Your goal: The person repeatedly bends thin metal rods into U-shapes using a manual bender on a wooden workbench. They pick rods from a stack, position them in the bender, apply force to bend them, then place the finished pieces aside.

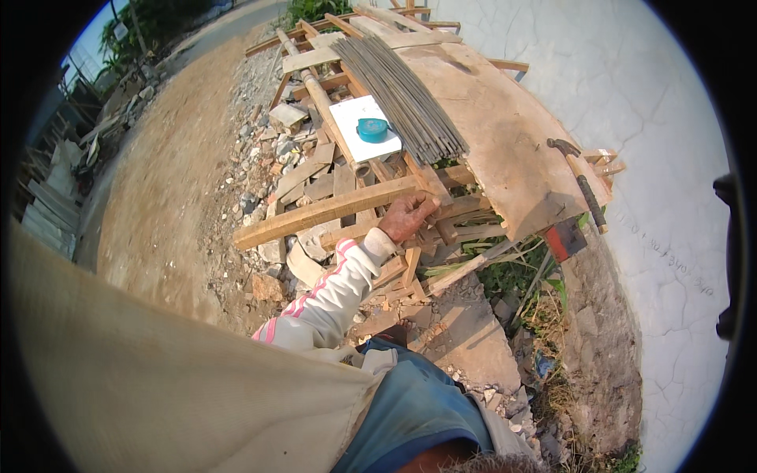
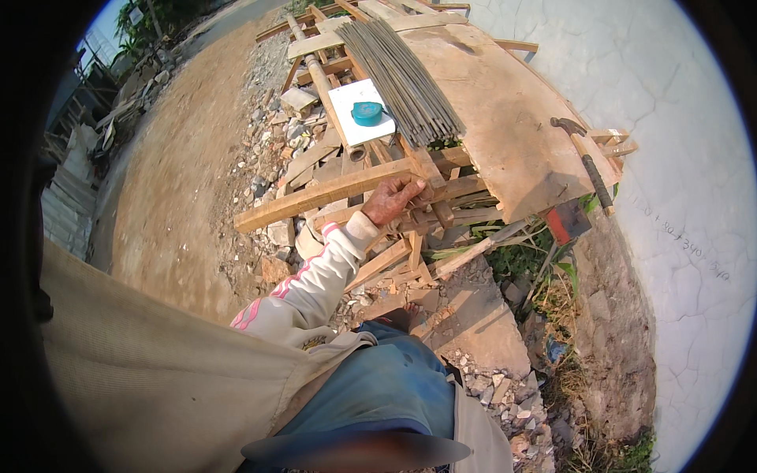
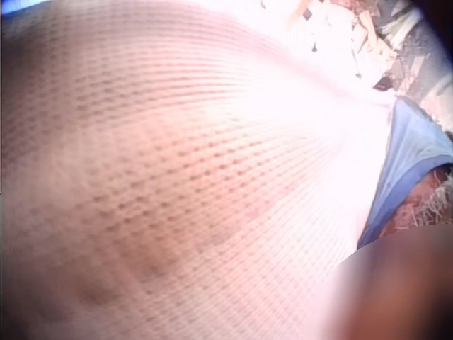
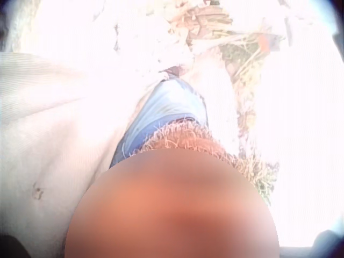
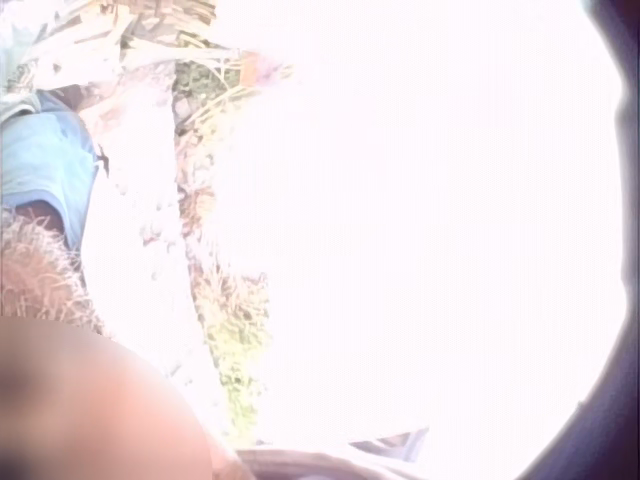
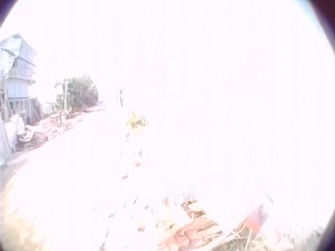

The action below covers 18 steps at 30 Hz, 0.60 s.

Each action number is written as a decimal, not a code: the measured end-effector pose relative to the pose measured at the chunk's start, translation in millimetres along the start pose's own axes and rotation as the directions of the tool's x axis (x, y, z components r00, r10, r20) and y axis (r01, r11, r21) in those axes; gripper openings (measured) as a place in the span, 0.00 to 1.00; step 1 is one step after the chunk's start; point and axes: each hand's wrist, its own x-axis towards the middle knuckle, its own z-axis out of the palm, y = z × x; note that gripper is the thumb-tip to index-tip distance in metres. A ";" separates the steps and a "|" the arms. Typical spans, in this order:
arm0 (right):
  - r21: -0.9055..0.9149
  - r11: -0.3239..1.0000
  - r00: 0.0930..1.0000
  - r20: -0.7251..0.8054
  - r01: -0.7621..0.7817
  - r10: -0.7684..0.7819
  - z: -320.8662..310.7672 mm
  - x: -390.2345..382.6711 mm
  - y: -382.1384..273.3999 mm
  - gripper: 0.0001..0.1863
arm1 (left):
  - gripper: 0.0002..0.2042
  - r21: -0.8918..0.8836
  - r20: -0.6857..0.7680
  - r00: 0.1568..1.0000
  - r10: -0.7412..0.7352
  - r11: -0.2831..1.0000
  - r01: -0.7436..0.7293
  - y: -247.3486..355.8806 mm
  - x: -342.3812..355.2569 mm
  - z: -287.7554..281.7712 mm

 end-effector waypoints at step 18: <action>0.062 0.998 0.988 -0.155 0.013 -0.003 28.3 28.3 -82.7 0.23 | 0.33 0.991 -0.058 0.952 -0.299 0.099 0.092 66.0 291.7 -48.7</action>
